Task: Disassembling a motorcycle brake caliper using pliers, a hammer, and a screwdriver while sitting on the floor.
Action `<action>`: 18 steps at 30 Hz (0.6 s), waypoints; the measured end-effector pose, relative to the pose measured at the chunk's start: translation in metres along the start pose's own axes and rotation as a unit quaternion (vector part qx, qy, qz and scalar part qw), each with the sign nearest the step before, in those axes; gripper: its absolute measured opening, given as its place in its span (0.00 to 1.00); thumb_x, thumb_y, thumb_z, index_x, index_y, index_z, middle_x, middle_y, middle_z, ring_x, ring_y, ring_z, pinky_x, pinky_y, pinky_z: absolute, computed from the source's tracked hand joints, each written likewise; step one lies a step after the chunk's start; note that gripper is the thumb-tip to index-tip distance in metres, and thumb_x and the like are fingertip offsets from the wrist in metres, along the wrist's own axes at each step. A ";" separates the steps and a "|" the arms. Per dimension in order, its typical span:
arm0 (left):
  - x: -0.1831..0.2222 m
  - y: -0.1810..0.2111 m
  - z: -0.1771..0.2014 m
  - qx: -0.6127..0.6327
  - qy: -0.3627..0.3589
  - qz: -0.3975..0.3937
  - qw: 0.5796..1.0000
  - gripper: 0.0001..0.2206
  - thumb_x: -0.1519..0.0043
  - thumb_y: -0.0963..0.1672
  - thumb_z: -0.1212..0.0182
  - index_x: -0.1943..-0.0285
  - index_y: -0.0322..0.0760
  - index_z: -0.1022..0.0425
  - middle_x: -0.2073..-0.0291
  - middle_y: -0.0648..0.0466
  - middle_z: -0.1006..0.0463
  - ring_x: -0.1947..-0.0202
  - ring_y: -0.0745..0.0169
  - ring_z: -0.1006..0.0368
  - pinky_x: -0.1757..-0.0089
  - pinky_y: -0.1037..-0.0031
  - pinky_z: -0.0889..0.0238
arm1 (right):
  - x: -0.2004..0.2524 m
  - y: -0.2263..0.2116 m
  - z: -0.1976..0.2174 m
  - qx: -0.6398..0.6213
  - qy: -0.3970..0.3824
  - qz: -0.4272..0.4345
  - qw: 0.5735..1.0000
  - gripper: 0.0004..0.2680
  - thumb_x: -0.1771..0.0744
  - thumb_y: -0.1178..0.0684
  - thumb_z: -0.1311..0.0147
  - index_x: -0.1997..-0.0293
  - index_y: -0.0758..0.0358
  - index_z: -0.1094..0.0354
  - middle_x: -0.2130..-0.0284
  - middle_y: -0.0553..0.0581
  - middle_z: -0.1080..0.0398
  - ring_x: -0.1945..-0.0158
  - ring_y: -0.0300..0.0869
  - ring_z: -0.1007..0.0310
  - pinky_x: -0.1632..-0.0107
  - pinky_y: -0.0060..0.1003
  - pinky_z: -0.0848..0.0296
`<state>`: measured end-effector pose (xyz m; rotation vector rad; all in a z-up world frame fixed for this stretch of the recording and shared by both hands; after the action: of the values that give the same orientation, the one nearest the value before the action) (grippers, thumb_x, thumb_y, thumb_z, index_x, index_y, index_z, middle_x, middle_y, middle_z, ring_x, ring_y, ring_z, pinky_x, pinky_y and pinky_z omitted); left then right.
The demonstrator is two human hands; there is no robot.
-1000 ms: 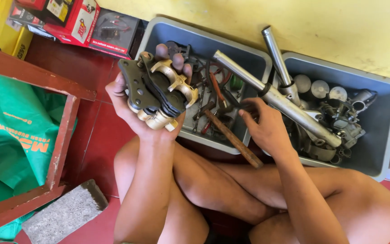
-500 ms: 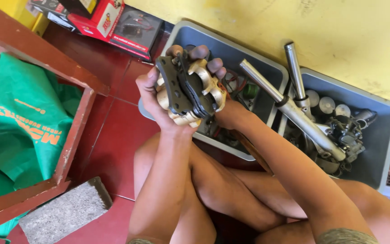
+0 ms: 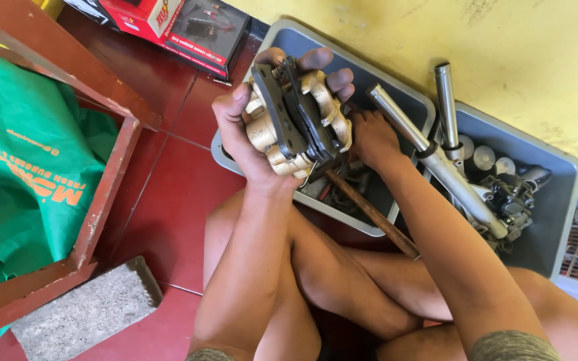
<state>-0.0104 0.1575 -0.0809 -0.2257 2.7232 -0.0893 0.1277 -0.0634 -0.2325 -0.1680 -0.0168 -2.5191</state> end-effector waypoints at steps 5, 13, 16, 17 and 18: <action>0.001 0.001 0.000 0.006 -0.002 -0.004 1.000 0.19 0.31 0.50 0.49 0.37 0.38 0.25 0.36 0.35 0.26 0.37 0.30 0.27 0.41 0.49 0.29 | -0.009 -0.006 0.011 0.009 -0.013 -0.037 0.999 0.11 0.29 0.49 0.55 0.47 0.62 0.30 0.59 0.69 0.29 0.64 0.64 0.26 0.61 0.55 0.26; -0.001 -0.001 -0.004 0.022 0.017 0.001 1.000 0.18 0.33 0.50 0.48 0.40 0.39 0.25 0.38 0.37 0.26 0.40 0.30 0.28 0.47 0.49 0.29 | -0.014 -0.007 0.005 0.144 -0.049 0.029 0.988 0.12 0.33 0.50 0.52 0.50 0.65 0.27 0.51 0.72 0.34 0.52 0.64 0.33 0.49 0.54 0.31; 0.000 -0.002 -0.004 0.016 0.013 -0.002 1.000 0.19 0.33 0.50 0.48 0.40 0.37 0.24 0.38 0.36 0.26 0.40 0.31 0.27 0.45 0.51 0.29 | -0.010 -0.019 0.016 0.040 -0.070 0.000 0.997 0.18 0.38 0.51 0.40 0.44 0.66 0.34 0.51 0.70 0.33 0.55 0.63 0.27 0.53 0.56 0.28; -0.001 -0.002 -0.005 0.011 0.008 -0.004 1.000 0.19 0.33 0.50 0.48 0.40 0.37 0.25 0.38 0.36 0.26 0.40 0.32 0.27 0.44 0.51 0.30 | -0.008 -0.024 0.024 -0.007 0.003 0.011 1.000 0.12 0.35 0.52 0.45 0.48 0.66 0.34 0.55 0.68 0.33 0.57 0.63 0.28 0.54 0.55 0.29; -0.002 -0.003 -0.006 0.005 0.002 -0.006 1.000 0.19 0.33 0.50 0.48 0.40 0.37 0.25 0.39 0.36 0.26 0.41 0.32 0.27 0.43 0.51 0.31 | -0.007 -0.029 0.031 -0.054 0.075 0.021 0.995 0.08 0.32 0.54 0.51 0.53 0.67 0.34 0.59 0.67 0.32 0.59 0.62 0.29 0.55 0.55 0.30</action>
<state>-0.0106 0.1548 -0.0748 -0.2387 2.7254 -0.1066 0.1201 -0.0347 -0.2014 -0.0211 0.1810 -2.4847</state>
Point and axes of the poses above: each hand's wrist, its own x-axis away from the middle knuckle, its own z-axis out of the back of the hand, y = z × x, the point moved 1 cm from there along -x, towards the middle knuckle
